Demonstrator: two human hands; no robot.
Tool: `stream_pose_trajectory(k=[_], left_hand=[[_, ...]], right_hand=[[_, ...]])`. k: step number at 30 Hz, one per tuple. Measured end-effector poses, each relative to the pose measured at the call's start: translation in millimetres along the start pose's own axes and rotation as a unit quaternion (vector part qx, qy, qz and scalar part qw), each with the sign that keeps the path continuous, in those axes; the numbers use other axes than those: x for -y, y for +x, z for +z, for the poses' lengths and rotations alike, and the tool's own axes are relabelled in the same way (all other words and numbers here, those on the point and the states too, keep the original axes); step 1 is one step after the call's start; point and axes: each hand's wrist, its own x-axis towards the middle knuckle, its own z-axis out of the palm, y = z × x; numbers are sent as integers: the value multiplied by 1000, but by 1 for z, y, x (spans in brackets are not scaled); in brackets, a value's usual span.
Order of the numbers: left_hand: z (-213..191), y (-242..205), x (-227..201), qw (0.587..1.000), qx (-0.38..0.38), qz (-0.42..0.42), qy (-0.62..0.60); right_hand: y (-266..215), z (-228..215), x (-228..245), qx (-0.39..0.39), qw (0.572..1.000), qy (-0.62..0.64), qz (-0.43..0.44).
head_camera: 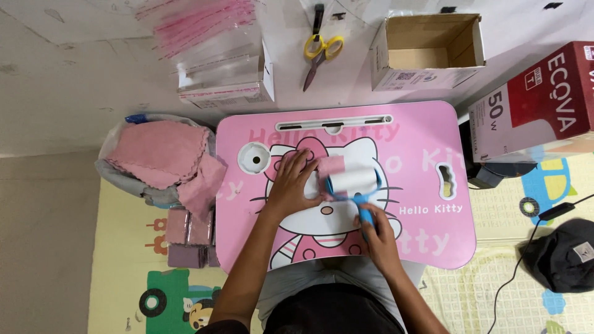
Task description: The person uses a lint roller to clean pink and grey cloths, folds them by hand, and packs them into small plastic bags.
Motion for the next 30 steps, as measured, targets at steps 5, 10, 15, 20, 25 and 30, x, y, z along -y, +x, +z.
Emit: stream_pose_trajectory(k=[5, 10, 15, 20, 25, 30], left_hand=[[6, -1, 6, 1000, 14, -2, -19], [7, -3, 7, 1000, 13, -2, -14], [9, -4, 9, 1000, 5, 5, -17], [13, -3, 12, 999, 29, -12, -29], [4, 0, 8, 999, 32, -9, -40], [1, -1, 6, 998, 39, -11, -38]], right_hand=[[-29, -15, 8, 17, 998, 46, 31], [13, -47, 1, 88, 996, 17, -3], [88, -55, 44, 258, 964, -42, -49], [127, -37, 76, 325, 945, -28, 18], [116, -52, 63, 316, 948, -29, 31], [73, -90, 29, 261, 965, -17, 13]])
